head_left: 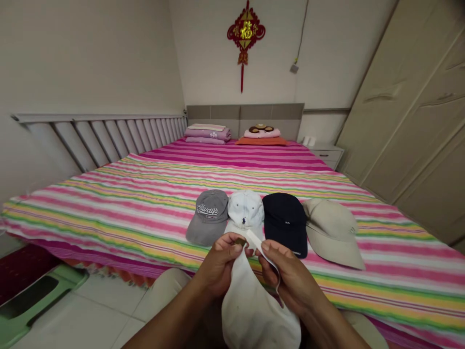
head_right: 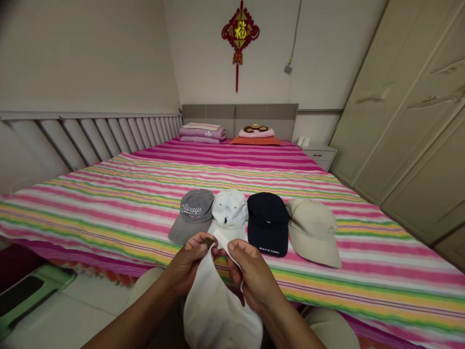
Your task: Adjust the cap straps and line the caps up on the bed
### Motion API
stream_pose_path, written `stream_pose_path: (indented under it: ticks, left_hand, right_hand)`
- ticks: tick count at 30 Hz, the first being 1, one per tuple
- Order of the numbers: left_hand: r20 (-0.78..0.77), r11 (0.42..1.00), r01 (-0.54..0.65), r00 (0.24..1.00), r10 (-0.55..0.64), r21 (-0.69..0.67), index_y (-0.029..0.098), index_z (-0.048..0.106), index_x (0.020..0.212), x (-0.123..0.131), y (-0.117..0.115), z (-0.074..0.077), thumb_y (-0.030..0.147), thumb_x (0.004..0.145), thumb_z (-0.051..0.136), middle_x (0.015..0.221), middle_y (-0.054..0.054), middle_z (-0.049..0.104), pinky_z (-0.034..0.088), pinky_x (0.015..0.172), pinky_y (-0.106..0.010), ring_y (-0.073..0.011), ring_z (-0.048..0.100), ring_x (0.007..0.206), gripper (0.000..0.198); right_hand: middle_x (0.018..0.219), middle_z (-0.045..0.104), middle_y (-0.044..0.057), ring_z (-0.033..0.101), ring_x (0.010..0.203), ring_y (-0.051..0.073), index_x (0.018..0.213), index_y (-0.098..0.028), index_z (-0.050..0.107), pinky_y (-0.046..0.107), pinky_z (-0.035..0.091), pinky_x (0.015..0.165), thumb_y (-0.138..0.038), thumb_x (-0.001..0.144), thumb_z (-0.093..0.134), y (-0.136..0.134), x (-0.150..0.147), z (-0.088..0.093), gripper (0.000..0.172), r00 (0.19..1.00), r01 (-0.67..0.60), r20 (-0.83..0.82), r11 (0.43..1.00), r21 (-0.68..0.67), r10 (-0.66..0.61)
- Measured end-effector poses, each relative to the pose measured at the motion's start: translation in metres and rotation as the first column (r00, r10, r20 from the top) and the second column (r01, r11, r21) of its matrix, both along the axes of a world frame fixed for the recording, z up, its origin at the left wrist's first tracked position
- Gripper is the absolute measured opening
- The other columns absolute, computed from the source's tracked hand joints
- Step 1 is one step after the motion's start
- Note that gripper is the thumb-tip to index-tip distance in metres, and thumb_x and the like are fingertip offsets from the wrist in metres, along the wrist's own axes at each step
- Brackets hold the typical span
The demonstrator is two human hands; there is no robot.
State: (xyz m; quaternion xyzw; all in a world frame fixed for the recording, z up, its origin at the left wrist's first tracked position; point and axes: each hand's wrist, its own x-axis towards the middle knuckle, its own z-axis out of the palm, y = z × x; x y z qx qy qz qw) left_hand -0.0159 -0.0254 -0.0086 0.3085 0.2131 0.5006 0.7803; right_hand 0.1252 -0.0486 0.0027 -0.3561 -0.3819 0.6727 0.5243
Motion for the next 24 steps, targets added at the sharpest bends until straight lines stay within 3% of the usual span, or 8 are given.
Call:
stream_pose_path:
  ticks: [4,10,24]
  left_hand:
    - [0.085,0.996,0.013,0.996,-0.005,-0.088,0.014,0.058,0.074,0.000,0.004,-0.007,0.021,0.052,0.076,0.059,-0.001,0.061,0.044,0.064,-0.021,-0.0094,0.056,0.058,0.029]
    - [0.115,0.993,0.017,0.993,-0.004,-0.117,0.015,0.059,0.074,0.002,0.007,-0.017,0.022,0.051,0.076,0.059,0.000,0.060,0.045,0.062,-0.022,-0.0099,0.057,0.057,0.030]
    - [0.075,0.997,0.008,0.997,-0.002,-0.079,0.015,0.059,0.075,0.001,0.010,-0.019,0.025,0.048,0.078,0.062,-0.001,0.062,0.044,0.054,-0.021,-0.0121,0.059,0.055,0.034]
  right_hand:
    - [0.036,0.042,-0.005,0.028,0.034,0.003,0.057,-0.014,0.053,0.018,0.016,0.038,-0.035,0.067,0.063,-0.002,0.000,0.000,0.026,1.000,0.016,-0.013,0.997,-0.070,-0.017]
    - [0.034,0.040,-0.005,0.027,0.031,0.002,0.052,-0.014,0.050,0.018,0.016,0.036,-0.032,0.065,0.065,0.000,0.000,-0.004,0.027,0.999,0.004,-0.040,0.989,-0.145,-0.010]
    - [0.036,0.040,-0.005,0.024,0.032,0.002,0.054,-0.014,0.052,0.020,0.012,0.037,-0.034,0.067,0.064,0.003,-0.003,-0.011,0.027,1.000,-0.005,-0.014,0.990,-0.142,0.003]
